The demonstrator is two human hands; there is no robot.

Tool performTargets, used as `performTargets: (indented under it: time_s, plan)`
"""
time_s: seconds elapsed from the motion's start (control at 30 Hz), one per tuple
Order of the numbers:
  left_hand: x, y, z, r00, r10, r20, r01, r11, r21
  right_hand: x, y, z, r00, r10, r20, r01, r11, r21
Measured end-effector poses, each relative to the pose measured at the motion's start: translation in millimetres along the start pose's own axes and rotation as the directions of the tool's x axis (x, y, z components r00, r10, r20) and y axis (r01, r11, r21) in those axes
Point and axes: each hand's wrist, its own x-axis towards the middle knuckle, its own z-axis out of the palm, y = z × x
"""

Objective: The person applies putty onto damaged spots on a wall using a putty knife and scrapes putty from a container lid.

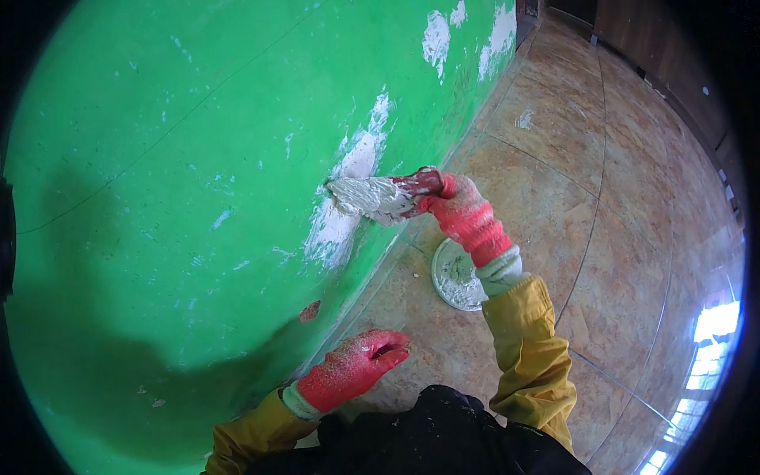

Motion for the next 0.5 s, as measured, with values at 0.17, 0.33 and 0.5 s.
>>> performTargets:
  time_s: [0.17, 0.33, 0.5]
  plan:
    - [10.9, -2.0, 1.1, 0.994, -0.072, -0.082, 0.055, 0.98, -0.193, 20.5, -6.9, 5.2, 0.998, -0.003, 0.056, 0.01, 0.993, -0.121]
    - [42.1, -20.0, 12.6, 0.961, -0.052, -0.27, -0.09, 0.87, -0.486, 25.3, -8.1, 41.1, 0.98, 0.027, 0.199, 0.012, 0.981, -0.192]
    - [46.1, -44.8, 38.1, 0.996, -0.061, -0.064, -0.007, 0.669, -0.743, -21.3, 29.4, 55.2, 0.962, 0.133, 0.238, -0.15, 0.987, 0.057]
